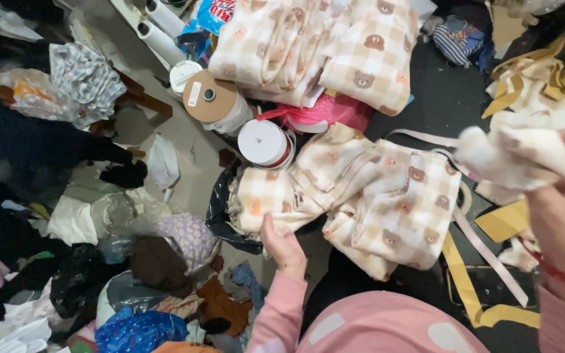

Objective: The person is sorting, stacking, and inspecting cut pieces of patterned fabric, using paper templates and a measuring tape to organize components for garment assembly.

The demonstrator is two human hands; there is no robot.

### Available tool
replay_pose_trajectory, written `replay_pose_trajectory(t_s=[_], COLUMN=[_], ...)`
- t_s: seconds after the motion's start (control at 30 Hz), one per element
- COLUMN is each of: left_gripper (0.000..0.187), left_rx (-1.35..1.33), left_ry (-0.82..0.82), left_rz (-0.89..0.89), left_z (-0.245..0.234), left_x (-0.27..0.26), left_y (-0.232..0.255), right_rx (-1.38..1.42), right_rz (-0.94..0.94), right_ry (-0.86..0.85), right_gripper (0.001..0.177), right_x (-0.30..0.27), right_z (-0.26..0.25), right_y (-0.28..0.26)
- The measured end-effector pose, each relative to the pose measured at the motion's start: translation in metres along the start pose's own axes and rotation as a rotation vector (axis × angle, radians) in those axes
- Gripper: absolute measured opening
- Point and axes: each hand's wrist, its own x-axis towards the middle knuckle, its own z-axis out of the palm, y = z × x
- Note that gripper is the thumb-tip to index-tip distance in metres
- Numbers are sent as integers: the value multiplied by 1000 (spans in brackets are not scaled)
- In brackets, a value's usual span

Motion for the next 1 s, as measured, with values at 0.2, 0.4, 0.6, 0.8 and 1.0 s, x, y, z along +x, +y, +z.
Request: replay_pose_trajectory(t_s=[0.2,0.4,0.6,0.8,1.0], left_gripper=[44,43,49,79,85], left_rx=[-38,100,506,531,379], left_ry=[33,4,-536,-969,-767], left_rz=[-33,-12,170,57,-304], left_z=[-41,-20,57,84,69], left_x=[-29,-34,-23,3,42], left_y=[3,2,-38,-58,-28], right_rx=[-350,-444,-482,-628,-905], right_rz=[-369,-292,-51,480,332], right_ry=[-123,-541,-410,-580,-640], right_gripper=[35,55,47,88,79], right_x=[-21,-76,-15,34,20], right_z=[137,201,151,170,190], right_y=[26,81,172,190,175])
